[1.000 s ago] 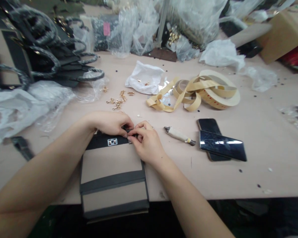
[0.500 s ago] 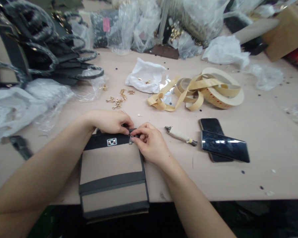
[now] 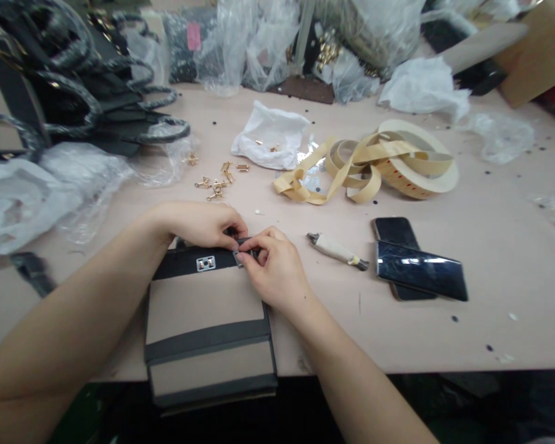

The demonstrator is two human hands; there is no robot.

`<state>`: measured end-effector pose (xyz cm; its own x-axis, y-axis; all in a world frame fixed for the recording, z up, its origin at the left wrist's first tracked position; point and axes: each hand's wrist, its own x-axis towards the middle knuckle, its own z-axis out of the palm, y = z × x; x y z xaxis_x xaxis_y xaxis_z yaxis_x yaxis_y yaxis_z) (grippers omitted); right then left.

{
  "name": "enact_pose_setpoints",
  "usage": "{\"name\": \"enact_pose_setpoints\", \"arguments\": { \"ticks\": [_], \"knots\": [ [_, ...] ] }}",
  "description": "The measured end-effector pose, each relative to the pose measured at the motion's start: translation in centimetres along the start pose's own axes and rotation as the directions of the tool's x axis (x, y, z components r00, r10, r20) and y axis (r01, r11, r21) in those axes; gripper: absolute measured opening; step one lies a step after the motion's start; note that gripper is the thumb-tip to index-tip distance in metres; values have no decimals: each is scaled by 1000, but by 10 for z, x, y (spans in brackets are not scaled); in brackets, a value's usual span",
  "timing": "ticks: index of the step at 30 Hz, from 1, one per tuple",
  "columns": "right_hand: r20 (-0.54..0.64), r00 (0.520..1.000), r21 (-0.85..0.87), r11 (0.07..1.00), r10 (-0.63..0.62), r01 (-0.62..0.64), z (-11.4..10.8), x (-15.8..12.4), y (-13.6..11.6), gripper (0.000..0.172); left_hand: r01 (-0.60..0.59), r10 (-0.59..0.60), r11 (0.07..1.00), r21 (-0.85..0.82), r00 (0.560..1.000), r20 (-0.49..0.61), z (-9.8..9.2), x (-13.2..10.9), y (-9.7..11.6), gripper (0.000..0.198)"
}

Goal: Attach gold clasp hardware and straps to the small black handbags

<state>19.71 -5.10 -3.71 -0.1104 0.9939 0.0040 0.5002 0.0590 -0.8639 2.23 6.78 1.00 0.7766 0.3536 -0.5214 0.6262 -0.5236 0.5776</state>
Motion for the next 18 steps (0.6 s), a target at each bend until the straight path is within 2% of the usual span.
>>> {"name": "enact_pose_setpoints", "arguments": {
  "ticks": [4,8,11,15,18],
  "knots": [
    [-3,1000,-41,999,-28,27,1,-4,-1,5,6,-6,1000,3,1000,-15,1,1,0,19],
    [-9,1000,-80,997,9,-10,-1,-7,-5,7,-14,14,999,-30,1000,11,0,1,0,21],
    [-32,999,-164,987,-5,0,1,-11,-12,2,-6,7,999,-41,999,33,-2,1,0,22],
    [-79,997,-331,944,-17,-10,9,-20,-22,10,-3,6,998,-62,999,48,-3,0,-1,22],
    [-70,998,-340,940,8,-31,14,-22,-24,5,-23,27,998,-66,998,52,-4,0,-3,22]
  ]
}}
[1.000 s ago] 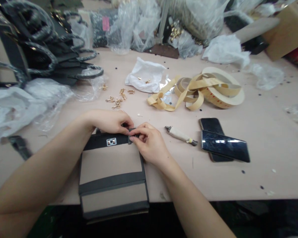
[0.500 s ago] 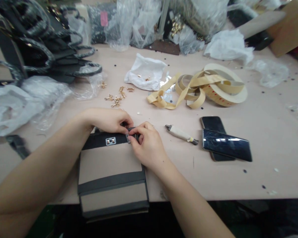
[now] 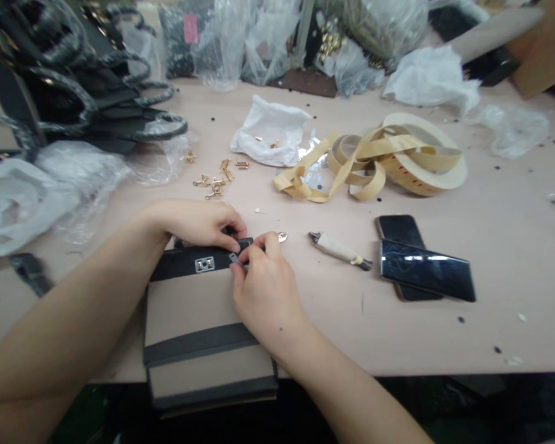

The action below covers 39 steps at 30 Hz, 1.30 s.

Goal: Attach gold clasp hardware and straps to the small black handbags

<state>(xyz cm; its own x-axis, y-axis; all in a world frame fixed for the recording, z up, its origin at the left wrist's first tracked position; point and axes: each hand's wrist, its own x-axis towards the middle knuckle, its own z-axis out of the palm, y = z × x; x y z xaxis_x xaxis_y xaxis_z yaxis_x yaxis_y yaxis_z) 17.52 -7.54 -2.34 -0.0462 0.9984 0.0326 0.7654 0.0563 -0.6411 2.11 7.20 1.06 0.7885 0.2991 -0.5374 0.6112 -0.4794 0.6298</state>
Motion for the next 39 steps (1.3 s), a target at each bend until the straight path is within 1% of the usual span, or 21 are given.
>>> {"name": "enact_pose_setpoints", "arguments": {
  "ticks": [3,7,11,14,20,29,34,39],
  "knots": [
    [21,999,103,994,30,-32,2,2,3,4,-25,25,1000,-15,1000,6,0,1,-3,22],
    [11,998,222,973,67,-68,2,4,9,4,-48,49,997,-62,999,18,-1,3,-8,23],
    [73,991,312,941,113,-130,-1,6,11,6,-64,65,994,-88,998,16,-1,3,-10,22],
    [90,990,353,926,106,-131,-3,6,13,7,-62,65,994,-88,997,33,-2,3,-10,21],
    [83,995,405,911,47,-77,-3,4,21,7,-62,65,994,-91,998,24,-2,5,-14,23],
    [102,992,404,909,68,-104,-2,5,21,6,-36,38,993,-114,999,23,-3,4,-10,21],
    [128,989,401,908,79,-124,-3,7,20,10,3,-3,997,-77,1000,-2,0,6,-5,17],
    [146,986,424,896,76,-132,-2,6,20,11,27,-27,1000,4,999,-40,5,7,1,18]
  ]
}}
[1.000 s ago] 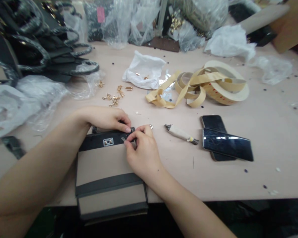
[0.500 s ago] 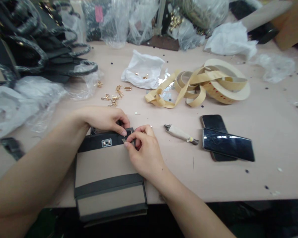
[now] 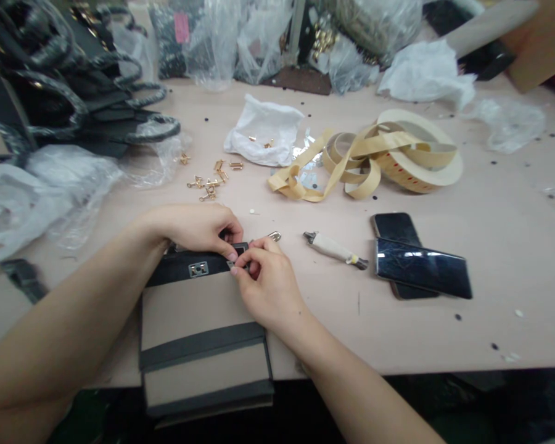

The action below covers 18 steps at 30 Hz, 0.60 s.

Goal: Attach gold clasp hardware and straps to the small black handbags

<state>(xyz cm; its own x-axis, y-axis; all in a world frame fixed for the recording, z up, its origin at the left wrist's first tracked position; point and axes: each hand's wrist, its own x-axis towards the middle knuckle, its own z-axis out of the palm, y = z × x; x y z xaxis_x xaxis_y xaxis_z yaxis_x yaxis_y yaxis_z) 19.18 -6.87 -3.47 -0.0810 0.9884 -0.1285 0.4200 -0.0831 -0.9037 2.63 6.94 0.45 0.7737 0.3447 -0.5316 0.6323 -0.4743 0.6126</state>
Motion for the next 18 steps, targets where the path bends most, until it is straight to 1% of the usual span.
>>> {"name": "enact_pose_setpoints", "arguments": {
  "ticks": [2,5,8,12,15,18],
  "knots": [
    [0,1000,3,1000,1,-1,0,0,1,11,3,-3,1000,17,1000,-9,1,0,1,18],
    [-23,1000,10,1000,13,-13,1,0,2,10,-12,12,1000,-15,1000,-6,1,0,-2,18],
    [-59,998,12,999,36,-35,2,1,0,10,-75,76,996,-52,997,17,-2,-1,-8,21],
    [-83,995,-30,998,53,-56,5,1,-3,11,-139,140,990,-28,989,46,-5,-4,-14,23],
    [-85,996,-94,995,25,-33,5,2,-4,14,-146,146,989,0,989,37,-5,-5,-13,25],
    [-75,997,-142,990,12,-22,3,4,-3,15,-120,119,993,10,992,30,-4,-5,-9,23]
  ]
}}
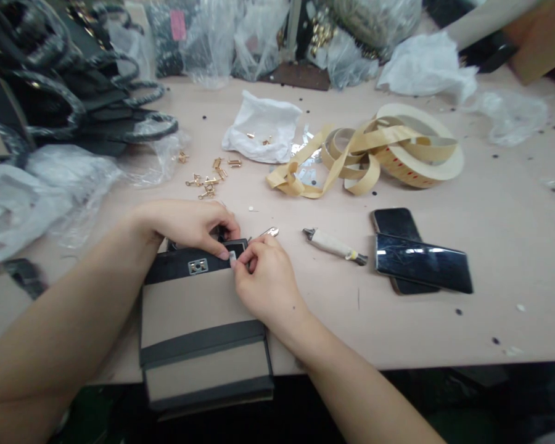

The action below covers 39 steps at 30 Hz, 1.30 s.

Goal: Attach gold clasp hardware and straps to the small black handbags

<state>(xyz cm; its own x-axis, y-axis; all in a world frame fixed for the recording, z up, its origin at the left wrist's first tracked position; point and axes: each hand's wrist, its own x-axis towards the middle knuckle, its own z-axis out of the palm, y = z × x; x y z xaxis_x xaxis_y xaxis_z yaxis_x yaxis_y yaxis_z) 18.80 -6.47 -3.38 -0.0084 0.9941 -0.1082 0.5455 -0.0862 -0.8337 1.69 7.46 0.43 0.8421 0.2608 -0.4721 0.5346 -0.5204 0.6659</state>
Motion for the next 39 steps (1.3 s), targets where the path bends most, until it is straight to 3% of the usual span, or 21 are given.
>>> {"name": "enact_pose_setpoints", "arguments": {
  "ticks": [9,16,27,34,39],
  "knots": [
    [156,987,132,989,41,-62,-12,4,4,13,54,-53,997,49,998,-20,2,2,7,22],
    [150,989,57,998,-19,11,-13,2,4,13,43,-42,999,30,999,-15,2,1,5,22],
    [184,983,110,994,-6,-14,-16,4,2,14,83,-76,987,139,995,-61,5,2,13,22],
    [7,1000,0,1000,-28,28,-3,1,-4,5,101,-89,982,159,993,-78,6,0,15,20],
    [86,993,174,980,80,-94,-6,4,-1,8,74,-71,993,91,997,-41,3,-4,10,19]
  ]
}}
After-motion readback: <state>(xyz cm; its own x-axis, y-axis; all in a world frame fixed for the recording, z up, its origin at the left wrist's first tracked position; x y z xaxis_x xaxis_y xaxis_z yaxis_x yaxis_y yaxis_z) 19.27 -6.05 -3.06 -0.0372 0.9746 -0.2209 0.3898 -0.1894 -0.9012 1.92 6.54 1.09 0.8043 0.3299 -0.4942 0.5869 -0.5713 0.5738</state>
